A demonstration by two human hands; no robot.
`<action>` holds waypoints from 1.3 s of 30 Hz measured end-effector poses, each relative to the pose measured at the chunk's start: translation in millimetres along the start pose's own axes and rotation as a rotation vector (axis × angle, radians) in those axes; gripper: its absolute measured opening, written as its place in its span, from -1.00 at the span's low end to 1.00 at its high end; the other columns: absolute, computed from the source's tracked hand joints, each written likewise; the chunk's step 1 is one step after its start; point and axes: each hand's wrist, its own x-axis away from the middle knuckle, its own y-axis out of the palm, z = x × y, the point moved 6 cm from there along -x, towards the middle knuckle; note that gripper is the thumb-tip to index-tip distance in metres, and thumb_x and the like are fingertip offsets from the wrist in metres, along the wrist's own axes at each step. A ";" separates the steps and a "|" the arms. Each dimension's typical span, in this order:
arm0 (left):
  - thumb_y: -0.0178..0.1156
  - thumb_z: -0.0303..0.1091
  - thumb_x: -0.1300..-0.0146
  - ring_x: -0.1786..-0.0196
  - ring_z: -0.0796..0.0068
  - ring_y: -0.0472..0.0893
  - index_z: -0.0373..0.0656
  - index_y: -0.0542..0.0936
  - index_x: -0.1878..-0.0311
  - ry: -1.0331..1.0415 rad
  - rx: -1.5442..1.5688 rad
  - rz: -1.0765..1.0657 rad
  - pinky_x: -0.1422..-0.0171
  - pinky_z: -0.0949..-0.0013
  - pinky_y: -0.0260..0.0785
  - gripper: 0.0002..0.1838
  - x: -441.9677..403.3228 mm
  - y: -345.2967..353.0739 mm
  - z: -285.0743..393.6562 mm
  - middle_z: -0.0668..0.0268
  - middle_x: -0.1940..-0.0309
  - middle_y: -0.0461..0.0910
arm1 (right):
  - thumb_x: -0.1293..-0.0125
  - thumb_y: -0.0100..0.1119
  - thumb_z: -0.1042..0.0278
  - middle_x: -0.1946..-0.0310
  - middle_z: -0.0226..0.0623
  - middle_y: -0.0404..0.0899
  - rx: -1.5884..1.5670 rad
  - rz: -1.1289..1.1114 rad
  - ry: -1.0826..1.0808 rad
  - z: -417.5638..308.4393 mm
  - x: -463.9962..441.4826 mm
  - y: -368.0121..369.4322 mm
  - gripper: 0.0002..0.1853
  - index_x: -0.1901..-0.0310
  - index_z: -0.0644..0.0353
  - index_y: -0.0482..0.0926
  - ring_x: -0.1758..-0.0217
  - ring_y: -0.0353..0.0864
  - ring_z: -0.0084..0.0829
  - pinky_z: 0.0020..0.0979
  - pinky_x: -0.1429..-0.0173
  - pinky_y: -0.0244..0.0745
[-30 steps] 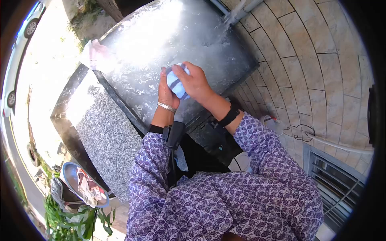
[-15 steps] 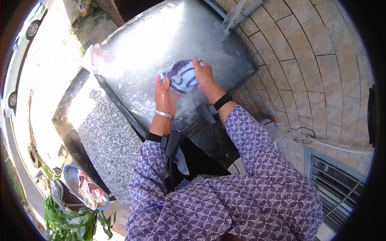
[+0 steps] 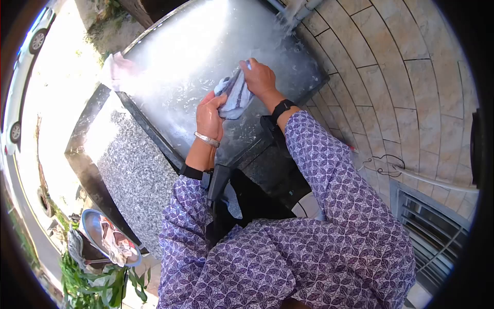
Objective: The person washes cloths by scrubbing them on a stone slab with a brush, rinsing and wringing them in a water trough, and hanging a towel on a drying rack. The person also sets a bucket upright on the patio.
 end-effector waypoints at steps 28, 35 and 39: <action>-0.05 0.00 -0.39 -0.01 0.32 0.52 -0.15 0.39 -0.16 -0.093 0.230 -0.134 -0.02 0.19 0.42 -0.53 -30.2 -38.6 -33.0 0.26 0.05 0.48 | -0.36 0.09 0.23 0.37 -0.28 0.61 -0.917 -0.111 -0.145 -77.4 92.5 -15.8 -0.75 0.18 0.27 0.56 0.31 0.60 -0.39 -0.36 0.19 0.48; 0.04 -0.32 -0.31 0.17 0.42 0.59 -0.29 0.51 0.05 0.032 -0.008 0.116 0.14 0.35 0.47 -0.74 13.5 5.1 -8.3 0.25 0.19 0.60 | -0.28 0.12 0.16 0.36 0.00 0.56 -0.079 0.089 -0.312 -25.1 33.5 3.0 -0.73 0.29 0.24 0.46 0.26 0.56 0.05 -0.11 0.17 0.46; 0.18 -0.55 -0.12 0.17 0.49 0.58 -0.27 0.52 0.07 0.179 -0.170 0.056 0.10 0.44 0.42 -0.73 17.3 5.9 20.4 0.32 0.24 0.61 | -0.23 0.19 0.09 0.17 0.04 0.53 -0.141 0.262 -0.243 26.4 11.0 -19.5 -0.65 0.16 0.24 0.48 0.06 0.52 0.04 -0.17 0.03 0.45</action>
